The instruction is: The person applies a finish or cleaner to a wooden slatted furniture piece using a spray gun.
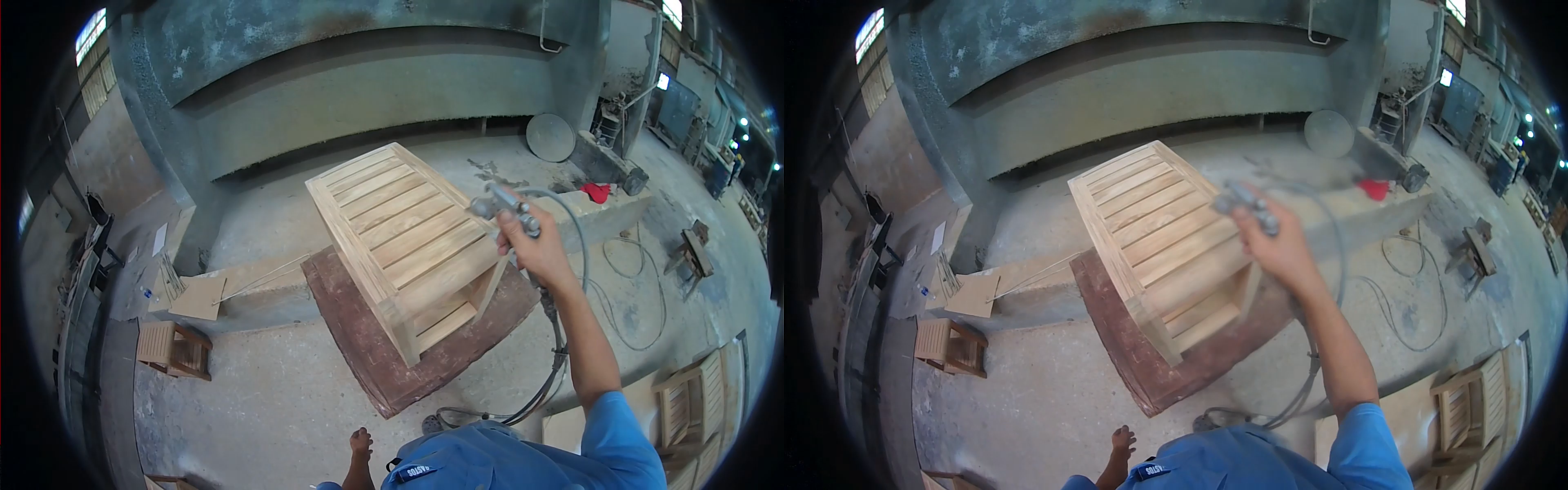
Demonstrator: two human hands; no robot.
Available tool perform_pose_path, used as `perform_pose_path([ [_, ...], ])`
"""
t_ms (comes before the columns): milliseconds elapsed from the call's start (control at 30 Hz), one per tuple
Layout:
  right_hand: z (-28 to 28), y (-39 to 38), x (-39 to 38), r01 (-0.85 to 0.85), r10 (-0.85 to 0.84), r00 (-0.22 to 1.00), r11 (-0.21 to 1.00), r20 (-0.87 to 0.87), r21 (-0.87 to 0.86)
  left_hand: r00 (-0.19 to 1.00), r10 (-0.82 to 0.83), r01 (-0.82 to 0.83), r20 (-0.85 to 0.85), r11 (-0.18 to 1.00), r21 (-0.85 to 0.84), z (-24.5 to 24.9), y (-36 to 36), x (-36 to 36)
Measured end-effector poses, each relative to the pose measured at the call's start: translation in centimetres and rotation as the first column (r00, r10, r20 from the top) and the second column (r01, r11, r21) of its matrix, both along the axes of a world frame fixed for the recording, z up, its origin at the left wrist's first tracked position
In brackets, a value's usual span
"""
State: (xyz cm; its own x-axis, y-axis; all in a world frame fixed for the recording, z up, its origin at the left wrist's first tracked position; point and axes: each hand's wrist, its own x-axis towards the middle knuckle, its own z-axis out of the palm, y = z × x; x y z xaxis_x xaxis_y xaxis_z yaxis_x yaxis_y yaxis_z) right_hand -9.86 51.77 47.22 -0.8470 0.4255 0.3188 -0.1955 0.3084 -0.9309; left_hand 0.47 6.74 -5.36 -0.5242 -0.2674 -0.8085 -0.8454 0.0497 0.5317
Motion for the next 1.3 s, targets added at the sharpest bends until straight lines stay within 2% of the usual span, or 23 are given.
perform_pose_path([
  [67, -0.4, -2.0, -0.8, -0.223, 0.223, 0.975, 0.975, 0.011, 0.013, 0.995, -0.07, 0.073, -0.064, 0.996, 0.041, -0.2, -0.7, -0.9],
  [100, -0.5, -3.1, -1.3, -0.232, 0.232, 0.973, 0.973, 0.007, 0.012, 0.996, -0.062, 0.065, -0.067, 0.997, 0.039, -0.2, -0.9, -0.9],
  [167, -0.5, -5.3, -2.2, -0.423, 0.421, 0.906, 0.905, -0.044, -0.037, 0.992, 0.049, -0.047, -0.117, 0.999, 0.016, 0.2, -0.9, -0.5],
  [300, 1.3, -7.3, -4.3, -0.426, 0.425, 0.904, 0.899, -0.039, -0.103, 0.992, 0.113, -0.113, -0.052, 0.994, 0.005, -1.4, -1.9, 2.0],
  [400, 0.8, -6.1, -7.2, -0.338, 0.338, 0.941, 0.941, -0.019, -0.019, 0.992, 0.124, -0.124, -0.011, 0.992, 0.013, -2.9, -2.6, 4.3],
  [433, 0.9, -5.5, -7.3, -0.337, 0.337, 0.941, 0.941, -0.021, -0.015, 0.996, 0.079, -0.078, 0.044, 0.997, -0.015, -2.8, -2.7, 5.1],
  [500, 1.3, -4.1, -7.5, -0.185, 0.186, 0.982, 0.982, 0.021, -0.044, 0.991, 0.025, -0.02, 0.132, 0.999, -0.042, -3.2, -2.8, 6.4],
  [567, 0.5, -1.6, -8.0, -0.127, 0.127, 0.991, 0.992, 0.031, 0.005, 0.99, 0.022, -0.017, 0.143, 0.999, -0.035, -4.2, -3.0, 6.4],
  [633, 0.2, 0.5, -8.2, 0.014, -0.015, 0.999, 1.0, 0.046, 0.024, 0.992, 0.002, 0.002, 0.124, 1.0, -0.031, -5.8, -3.4, 6.1],
  [733, 0.4, 3.0, -9.3, 0.042, -0.044, 0.998, 0.998, 0.044, 0.056, 0.998, -0.038, 0.039, 0.039, 0.999, -0.02, -7.7, -3.9, 5.7],
  [767, 0.7, 3.5, -9.9, 0.03, -0.032, 0.999, 0.998, 0.043, 0.056, 0.999, -0.042, 0.042, 0.006, 0.999, -0.022, -7.7, -3.8, 5.3],
  [833, 1.5, 4.1, -11.5, 0.023, -0.024, 0.999, 0.998, 0.025, 0.063, 0.992, 0.121, -0.121, -0.034, 0.993, 0.016, -7.1, -1.8, 5.3],
  [867, 1.7, 4.3, -12.6, -0.007, 0.008, 1.0, 0.998, -0.019, 0.063, 0.978, 0.201, -0.2, -0.055, 0.979, 0.036, -3.7, 0.2, 4.8],
  [933, 2.5, 4.0, -14.7, -0.035, 0.036, 0.999, 0.998, -0.018, 0.059, 0.969, 0.225, -0.222, -0.098, 0.974, 0.033, 0.1, 2.4, 3.8],
  [1000, 2.8, 3.3, -16.5, -0.06, 0.061, 0.998, 0.997, -0.022, 0.057, 0.959, 0.245, -0.243, -0.145, 0.97, 0.031, 0.9, 3.6, 3.7],
  [1067, 2.9, 2.4, -18.3, -0.162, 0.161, 0.987, 0.982, 0.02, 0.102, 0.958, 0.265, -0.265, -0.11, 0.964, 0.016, 0.6, 4.6, 4.2],
  [1133, 3.0, 0.7, -19.1, -0.237, 0.236, 0.971, 0.967, 0.021, 0.088, 0.928, 0.355, -0.342, -0.111, 0.932, 0.121, -6.1, 2.9, 5.8],
  [1167, 2.9, -0.3, -19.4, -0.293, 0.292, 0.956, 0.953, 0.028, 0.071, 0.911, 0.399, -0.379, -0.107, 0.909, 0.172, -7.9, 2.4, 6.3],
  [1200, 2.9, -1.2, -19.5, -0.328, 0.326, 0.945, 0.943, 0.033, 0.061, 0.911, 0.411, -0.408, -0.042, 0.911, 0.058, -7.0, 3.7, 7.6],
  [1300, 3.1, -3.5, -19.4, -0.444, 0.443, 0.896, 0.896, 0.025, 0.027, 0.902, 0.425, -0.423, -0.072, 0.905, 0.052, -8.1, 5.9, 10.6],
])
